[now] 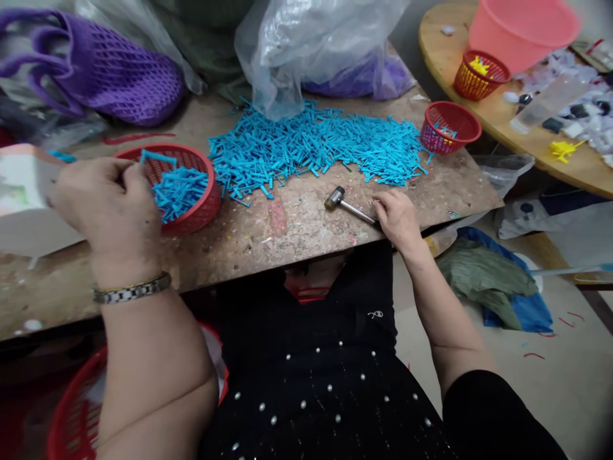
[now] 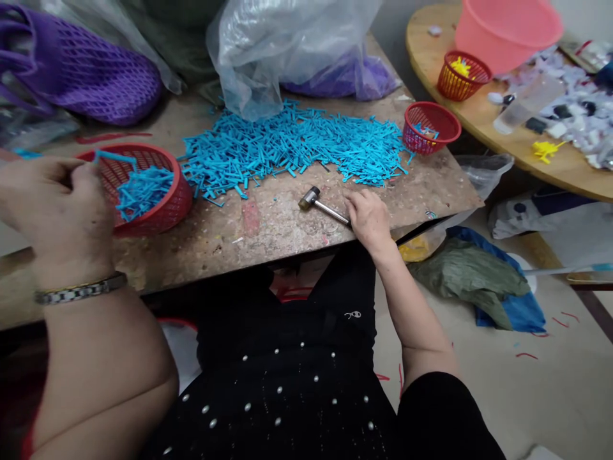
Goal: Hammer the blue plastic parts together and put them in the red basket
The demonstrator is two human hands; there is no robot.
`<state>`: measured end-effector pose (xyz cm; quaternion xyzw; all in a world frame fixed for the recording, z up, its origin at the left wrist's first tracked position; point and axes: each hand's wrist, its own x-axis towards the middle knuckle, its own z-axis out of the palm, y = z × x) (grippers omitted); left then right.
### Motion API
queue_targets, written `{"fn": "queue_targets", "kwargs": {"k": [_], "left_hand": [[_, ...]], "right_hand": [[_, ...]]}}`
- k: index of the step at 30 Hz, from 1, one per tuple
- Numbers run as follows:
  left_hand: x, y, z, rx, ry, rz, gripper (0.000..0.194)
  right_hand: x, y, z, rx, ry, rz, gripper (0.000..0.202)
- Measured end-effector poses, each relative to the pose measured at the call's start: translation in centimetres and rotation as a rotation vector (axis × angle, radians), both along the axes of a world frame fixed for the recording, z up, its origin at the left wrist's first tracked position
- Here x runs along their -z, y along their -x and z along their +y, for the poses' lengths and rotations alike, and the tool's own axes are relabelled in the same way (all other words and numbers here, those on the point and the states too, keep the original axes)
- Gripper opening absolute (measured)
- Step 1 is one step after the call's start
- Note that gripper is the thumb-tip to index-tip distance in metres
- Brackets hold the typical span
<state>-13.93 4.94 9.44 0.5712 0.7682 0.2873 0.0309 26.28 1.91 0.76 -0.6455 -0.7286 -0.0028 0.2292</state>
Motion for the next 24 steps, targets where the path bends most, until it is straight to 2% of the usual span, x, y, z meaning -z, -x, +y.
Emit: {"fn": "queue_targets", "kwargs": {"k": [2,4,7,11,15,18,21,24], "left_hand": [[0.4,0.4,0.1,-0.079,-0.104,0.06,0.034],[0.8,0.2,0.1,-0.078,-0.175,0.075,0.035],[1.5,-1.1,0.2,0.05,-0.242,0.056,0.027],[3.0,-4.0,0.4,0.282,-0.32,0.052,0.022],[5.3,-7.0,0.7,0.529,-0.255,0.055,0.028],[6.9,-9.0,1.1,0.641,-0.187,0.083,0.027],[7.6,-10.6,1.9,0.71,-0.125,0.136,0.028],[7.5,-12.2,3.1,0.737,-0.066,0.185,0.03]], "right_hand": [[-0.3,-0.5,1.2,0.013,-0.002,-0.025,0.029],[-0.5,-0.9,2.5,0.037,0.019,-0.079,0.029],[-0.9,-1.1,4.4,0.056,0.067,-0.18,0.031],[-1.3,-0.8,6.7,0.07,0.144,-0.326,0.035],[-1.4,-0.5,8.3,0.072,0.245,-0.438,0.04],[-1.6,-0.5,9.2,0.04,0.286,-0.481,0.04],[-1.9,-0.6,9.8,0.015,0.315,-0.504,0.039],[-2.3,-0.6,10.1,-0.018,0.335,-0.517,0.038]]}}
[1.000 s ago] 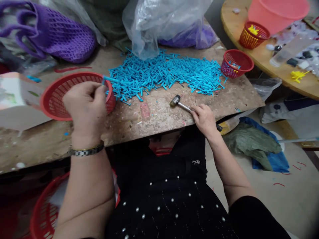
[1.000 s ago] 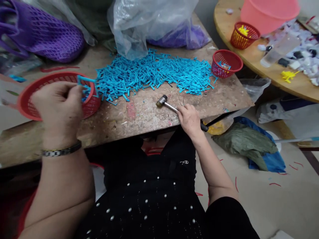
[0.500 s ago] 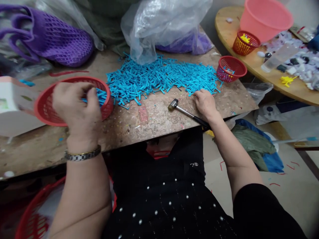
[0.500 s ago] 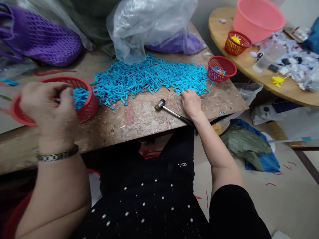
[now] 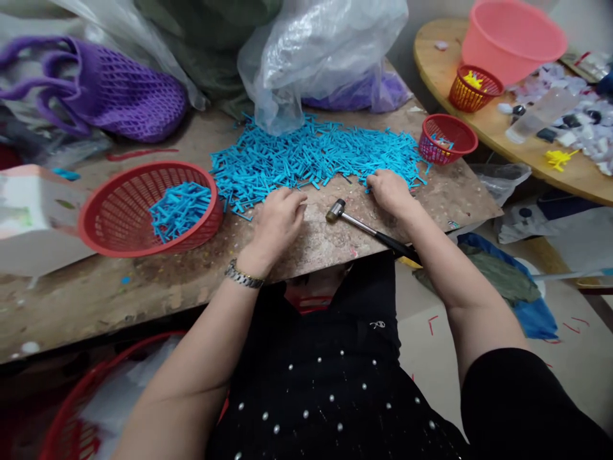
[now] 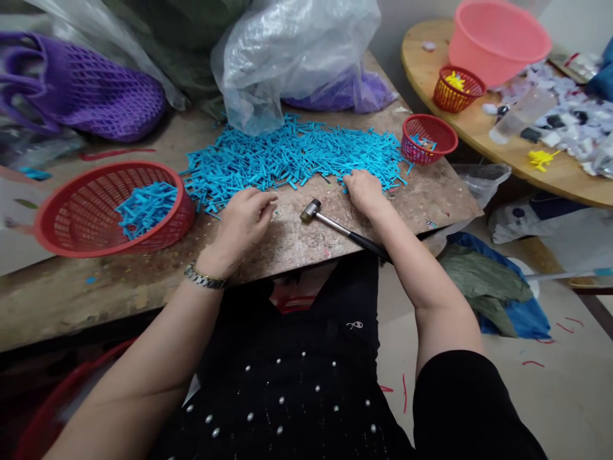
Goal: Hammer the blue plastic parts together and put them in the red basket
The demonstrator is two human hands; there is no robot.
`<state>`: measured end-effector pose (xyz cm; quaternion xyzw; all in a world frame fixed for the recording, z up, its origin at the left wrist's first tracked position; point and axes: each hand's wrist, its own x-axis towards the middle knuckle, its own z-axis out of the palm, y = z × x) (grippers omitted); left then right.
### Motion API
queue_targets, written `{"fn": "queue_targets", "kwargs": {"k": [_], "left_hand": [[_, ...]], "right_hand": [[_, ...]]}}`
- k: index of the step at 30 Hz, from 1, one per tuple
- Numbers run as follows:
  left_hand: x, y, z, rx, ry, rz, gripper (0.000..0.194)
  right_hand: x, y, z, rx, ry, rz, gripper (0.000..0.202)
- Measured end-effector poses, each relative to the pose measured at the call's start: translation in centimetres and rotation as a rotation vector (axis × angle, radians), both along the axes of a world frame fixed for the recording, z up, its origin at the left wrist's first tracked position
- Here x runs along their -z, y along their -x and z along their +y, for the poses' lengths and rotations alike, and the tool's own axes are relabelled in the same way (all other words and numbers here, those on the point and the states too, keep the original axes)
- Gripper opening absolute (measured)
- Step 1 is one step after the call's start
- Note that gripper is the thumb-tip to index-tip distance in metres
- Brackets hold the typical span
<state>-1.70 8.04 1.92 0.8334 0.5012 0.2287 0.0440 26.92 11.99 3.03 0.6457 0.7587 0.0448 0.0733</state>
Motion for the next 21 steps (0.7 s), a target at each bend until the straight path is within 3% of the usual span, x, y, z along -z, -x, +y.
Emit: {"fn": "queue_targets", "kwargs": {"k": [11,21], "left_hand": [[-0.3,-5.0,4.7,-0.022,0.068,0.333,0.036],[1.9,-5.9,7.7,-0.054,0.031,0.414,0.034]], "right_hand": [[-0.2,-0.2,0.3,-0.072,0.041,0.01,0.037],[-0.1,0.6,0.3,-0.071,0.067,0.038,0.036]]}}
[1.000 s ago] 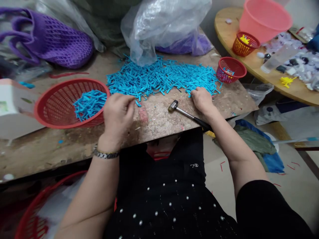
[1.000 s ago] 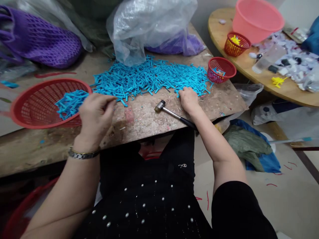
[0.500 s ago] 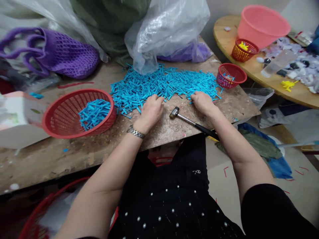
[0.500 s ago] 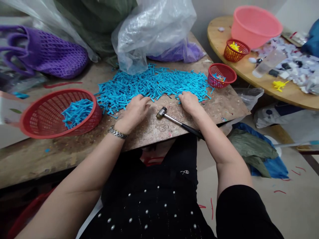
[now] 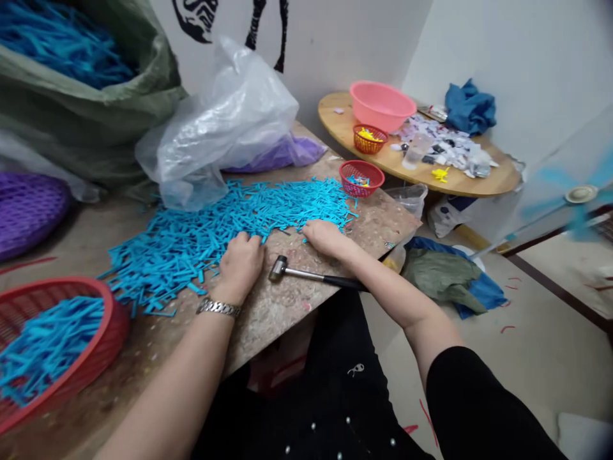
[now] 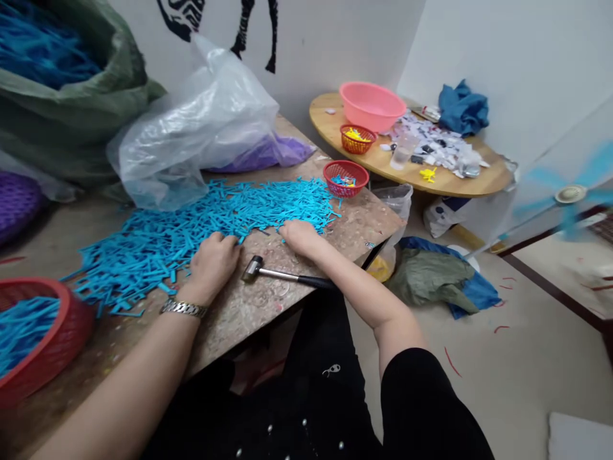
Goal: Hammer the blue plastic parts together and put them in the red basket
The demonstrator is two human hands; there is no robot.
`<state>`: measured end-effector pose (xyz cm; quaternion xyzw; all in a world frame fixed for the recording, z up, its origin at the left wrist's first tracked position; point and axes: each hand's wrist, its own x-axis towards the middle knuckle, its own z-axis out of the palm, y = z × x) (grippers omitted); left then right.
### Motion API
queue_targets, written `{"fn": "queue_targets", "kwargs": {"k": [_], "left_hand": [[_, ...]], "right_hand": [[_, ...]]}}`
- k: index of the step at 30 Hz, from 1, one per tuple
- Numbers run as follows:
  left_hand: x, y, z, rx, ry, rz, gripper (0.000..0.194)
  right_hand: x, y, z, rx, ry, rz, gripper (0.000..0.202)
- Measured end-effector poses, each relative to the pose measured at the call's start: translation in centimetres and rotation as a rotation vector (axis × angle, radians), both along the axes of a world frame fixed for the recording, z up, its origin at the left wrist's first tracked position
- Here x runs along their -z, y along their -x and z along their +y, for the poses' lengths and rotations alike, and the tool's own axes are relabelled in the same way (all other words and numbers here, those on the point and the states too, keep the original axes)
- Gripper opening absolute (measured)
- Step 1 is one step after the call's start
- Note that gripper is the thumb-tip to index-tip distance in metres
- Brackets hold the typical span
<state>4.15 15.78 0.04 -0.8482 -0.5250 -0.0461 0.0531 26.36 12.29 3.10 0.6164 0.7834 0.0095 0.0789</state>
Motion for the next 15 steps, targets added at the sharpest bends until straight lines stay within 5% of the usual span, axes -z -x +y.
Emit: {"fn": "queue_targets", "kwargs": {"k": [15], "left_hand": [[0.9,2.1,0.0,0.07,-0.049,-0.037,0.038]], "right_hand": [[0.0,0.6,-1.5,0.083,0.011,0.088,0.037]]}}
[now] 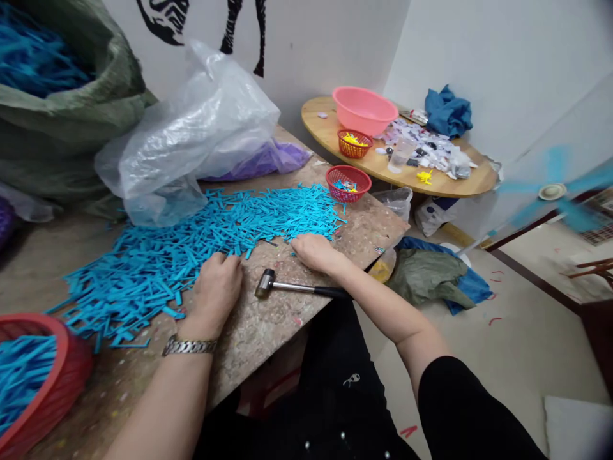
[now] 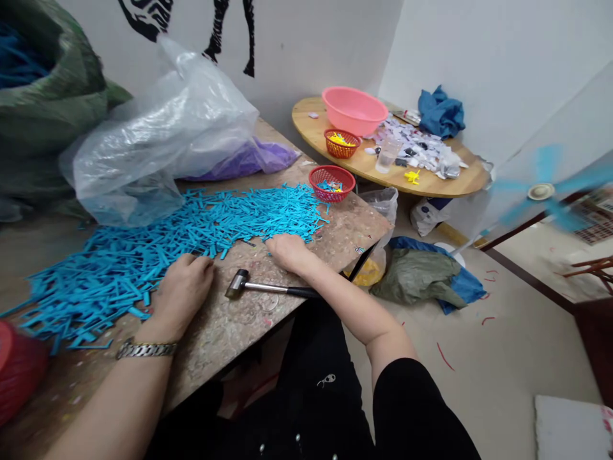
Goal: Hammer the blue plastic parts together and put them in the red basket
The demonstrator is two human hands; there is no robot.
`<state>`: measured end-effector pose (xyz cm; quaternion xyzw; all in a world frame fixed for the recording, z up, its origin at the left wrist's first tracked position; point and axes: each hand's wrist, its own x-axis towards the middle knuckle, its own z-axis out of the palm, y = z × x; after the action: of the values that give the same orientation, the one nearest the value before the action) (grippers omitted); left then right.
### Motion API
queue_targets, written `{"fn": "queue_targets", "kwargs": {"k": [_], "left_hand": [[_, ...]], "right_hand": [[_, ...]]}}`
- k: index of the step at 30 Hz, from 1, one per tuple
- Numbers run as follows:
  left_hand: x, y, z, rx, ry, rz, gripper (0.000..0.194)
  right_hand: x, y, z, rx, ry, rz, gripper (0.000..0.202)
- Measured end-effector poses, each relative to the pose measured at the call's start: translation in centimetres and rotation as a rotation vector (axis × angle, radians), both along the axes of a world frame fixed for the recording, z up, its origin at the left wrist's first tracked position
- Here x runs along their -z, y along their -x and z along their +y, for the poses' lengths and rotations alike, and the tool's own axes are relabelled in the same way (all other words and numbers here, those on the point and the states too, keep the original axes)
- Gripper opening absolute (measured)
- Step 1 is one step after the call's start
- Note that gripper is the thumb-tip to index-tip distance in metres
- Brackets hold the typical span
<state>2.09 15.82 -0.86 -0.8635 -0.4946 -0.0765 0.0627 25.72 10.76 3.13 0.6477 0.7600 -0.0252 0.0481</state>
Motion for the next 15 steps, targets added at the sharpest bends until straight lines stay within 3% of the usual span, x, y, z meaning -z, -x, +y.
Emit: {"fn": "queue_targets", "kwargs": {"k": [6,15], "left_hand": [[0.0,0.7,-0.2,-0.017,0.035,-0.089,0.037],[0.8,1.6,0.7,-0.072,0.099,-0.338,0.03]], "right_hand": [[-0.1,0.4,-0.6,0.029,-0.013,0.023,0.036],[1.1,0.6,-0.3,0.07,-0.042,0.046,0.034]]}}
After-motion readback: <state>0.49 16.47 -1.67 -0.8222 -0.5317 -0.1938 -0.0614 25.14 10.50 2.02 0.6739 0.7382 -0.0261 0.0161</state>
